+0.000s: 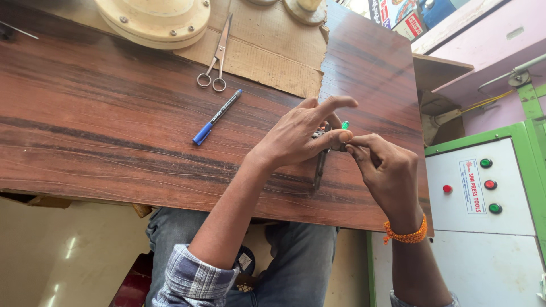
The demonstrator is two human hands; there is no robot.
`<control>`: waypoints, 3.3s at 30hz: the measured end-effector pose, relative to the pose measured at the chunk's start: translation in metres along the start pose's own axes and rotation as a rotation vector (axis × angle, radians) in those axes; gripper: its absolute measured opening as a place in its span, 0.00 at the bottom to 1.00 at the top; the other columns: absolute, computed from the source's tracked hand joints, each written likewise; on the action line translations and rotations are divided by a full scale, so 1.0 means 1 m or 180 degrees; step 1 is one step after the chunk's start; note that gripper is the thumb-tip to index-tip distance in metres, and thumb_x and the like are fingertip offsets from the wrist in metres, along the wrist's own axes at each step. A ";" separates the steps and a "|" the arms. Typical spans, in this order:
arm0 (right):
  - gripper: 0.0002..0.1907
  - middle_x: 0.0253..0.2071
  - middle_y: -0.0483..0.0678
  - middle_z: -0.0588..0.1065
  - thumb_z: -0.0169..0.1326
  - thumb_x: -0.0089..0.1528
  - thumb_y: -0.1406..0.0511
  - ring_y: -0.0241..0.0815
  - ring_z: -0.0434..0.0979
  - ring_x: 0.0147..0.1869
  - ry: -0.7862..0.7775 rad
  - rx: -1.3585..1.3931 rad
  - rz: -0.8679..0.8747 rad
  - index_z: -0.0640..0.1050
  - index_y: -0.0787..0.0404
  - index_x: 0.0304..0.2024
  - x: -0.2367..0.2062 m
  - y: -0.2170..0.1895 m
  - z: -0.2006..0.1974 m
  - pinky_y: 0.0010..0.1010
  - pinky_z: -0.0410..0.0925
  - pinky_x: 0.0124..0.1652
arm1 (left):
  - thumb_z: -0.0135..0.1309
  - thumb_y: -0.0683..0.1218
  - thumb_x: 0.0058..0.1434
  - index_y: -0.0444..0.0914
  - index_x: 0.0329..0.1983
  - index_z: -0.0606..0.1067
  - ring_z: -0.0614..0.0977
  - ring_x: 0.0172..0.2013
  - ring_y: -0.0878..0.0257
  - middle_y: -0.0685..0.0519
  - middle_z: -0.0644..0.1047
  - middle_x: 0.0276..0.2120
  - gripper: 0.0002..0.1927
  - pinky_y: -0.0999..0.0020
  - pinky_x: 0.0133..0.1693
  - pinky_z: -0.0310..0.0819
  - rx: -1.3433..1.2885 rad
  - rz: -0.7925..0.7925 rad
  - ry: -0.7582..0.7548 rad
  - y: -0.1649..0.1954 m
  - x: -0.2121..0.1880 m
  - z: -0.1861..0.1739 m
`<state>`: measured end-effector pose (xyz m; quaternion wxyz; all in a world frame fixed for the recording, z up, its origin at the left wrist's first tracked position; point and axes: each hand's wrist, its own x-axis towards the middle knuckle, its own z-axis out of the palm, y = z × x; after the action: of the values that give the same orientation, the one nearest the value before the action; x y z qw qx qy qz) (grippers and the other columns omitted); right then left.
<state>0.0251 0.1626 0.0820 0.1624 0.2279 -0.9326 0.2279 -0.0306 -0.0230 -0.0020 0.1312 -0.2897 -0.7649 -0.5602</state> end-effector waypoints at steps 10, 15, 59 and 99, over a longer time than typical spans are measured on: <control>0.05 0.20 0.42 0.72 0.63 0.64 0.69 0.26 0.61 0.21 0.0105 0.0141 0.0255 0.84 0.62 0.42 -0.018 -0.004 0.011 0.25 0.55 0.23 | 0.40 0.72 0.66 0.47 0.46 0.81 0.78 0.40 0.60 0.56 0.83 0.28 0.31 0.58 0.43 0.74 0.0325 -0.0215 0.0094 -0.009 -0.009 0.000; 0.05 0.23 0.44 0.76 0.63 0.64 0.69 0.27 0.67 0.23 0.0051 0.0278 0.0243 0.83 0.64 0.42 -0.025 0.004 0.011 0.24 0.61 0.25 | 0.38 0.72 0.67 0.48 0.44 0.83 0.79 0.40 0.60 0.55 0.81 0.26 0.32 0.57 0.42 0.75 0.0327 -0.0238 0.0164 -0.003 0.000 0.004; 0.04 0.30 0.40 0.75 0.64 0.71 0.70 0.22 0.66 0.33 0.0477 0.0858 0.0796 0.82 0.67 0.43 -0.055 0.040 -0.040 0.18 0.60 0.34 | 0.65 0.47 0.50 0.47 0.47 0.75 0.80 0.41 0.54 0.55 0.80 0.31 0.20 0.54 0.42 0.76 0.1064 0.0311 -0.0150 0.057 0.002 -0.006; 0.07 0.18 0.43 0.63 0.65 0.64 0.66 0.29 0.56 0.24 -0.0275 0.0159 0.0645 0.85 0.61 0.44 0.050 0.048 0.004 0.30 0.53 0.24 | 0.65 0.54 0.55 0.44 0.46 0.77 0.78 0.53 0.56 0.56 0.75 0.53 0.18 0.57 0.51 0.76 0.1558 0.0417 0.0030 0.031 -0.003 -0.002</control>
<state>-0.0416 0.1815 0.0816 0.0924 0.1461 -0.9510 0.2563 -0.0101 -0.0194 0.0218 0.2370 -0.2956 -0.8568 -0.3499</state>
